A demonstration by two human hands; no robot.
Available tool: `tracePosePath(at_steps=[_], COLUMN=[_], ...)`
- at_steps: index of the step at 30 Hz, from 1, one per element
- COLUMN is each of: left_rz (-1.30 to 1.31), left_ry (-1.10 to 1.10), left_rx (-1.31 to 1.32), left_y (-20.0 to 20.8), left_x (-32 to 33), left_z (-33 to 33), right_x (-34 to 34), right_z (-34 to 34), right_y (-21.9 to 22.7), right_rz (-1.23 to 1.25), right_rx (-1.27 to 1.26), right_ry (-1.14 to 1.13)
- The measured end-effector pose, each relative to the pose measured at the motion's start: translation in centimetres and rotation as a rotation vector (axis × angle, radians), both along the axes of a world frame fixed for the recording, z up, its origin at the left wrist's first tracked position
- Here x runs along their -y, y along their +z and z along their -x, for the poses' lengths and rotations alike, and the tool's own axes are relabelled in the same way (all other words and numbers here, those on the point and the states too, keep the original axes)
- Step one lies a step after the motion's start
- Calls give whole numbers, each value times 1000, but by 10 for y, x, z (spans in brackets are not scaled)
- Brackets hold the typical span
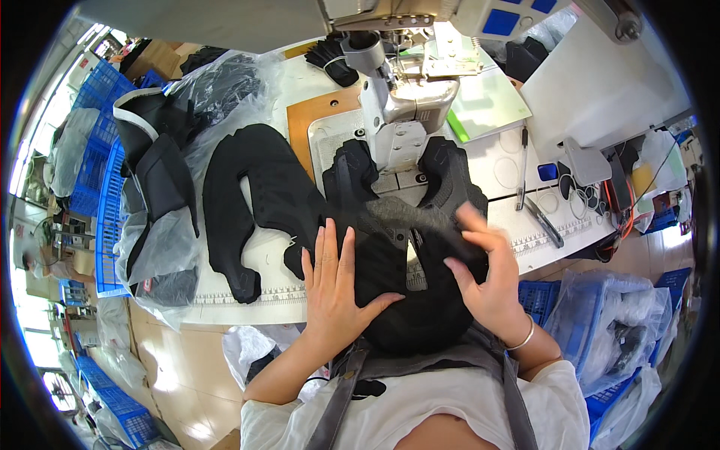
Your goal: Stitching together black shoe upper components using an industrial sewing machine.
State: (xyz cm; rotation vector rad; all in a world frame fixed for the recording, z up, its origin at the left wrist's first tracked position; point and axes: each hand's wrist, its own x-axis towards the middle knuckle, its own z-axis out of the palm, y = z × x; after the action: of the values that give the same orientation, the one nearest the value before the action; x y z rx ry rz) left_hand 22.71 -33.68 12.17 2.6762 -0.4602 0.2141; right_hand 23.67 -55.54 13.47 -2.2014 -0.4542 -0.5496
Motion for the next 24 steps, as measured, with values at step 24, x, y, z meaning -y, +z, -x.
tracePosePath(at_steps=[24], left_rz=[1637], left_ry=[-97], left_rx=[-613], left_y=[90], left_x=[21], left_z=[-76], right_x=[9], right_z=[-60], right_y=[52], right_rz=[-1399], right_rx=[-507], right_ry=[339])
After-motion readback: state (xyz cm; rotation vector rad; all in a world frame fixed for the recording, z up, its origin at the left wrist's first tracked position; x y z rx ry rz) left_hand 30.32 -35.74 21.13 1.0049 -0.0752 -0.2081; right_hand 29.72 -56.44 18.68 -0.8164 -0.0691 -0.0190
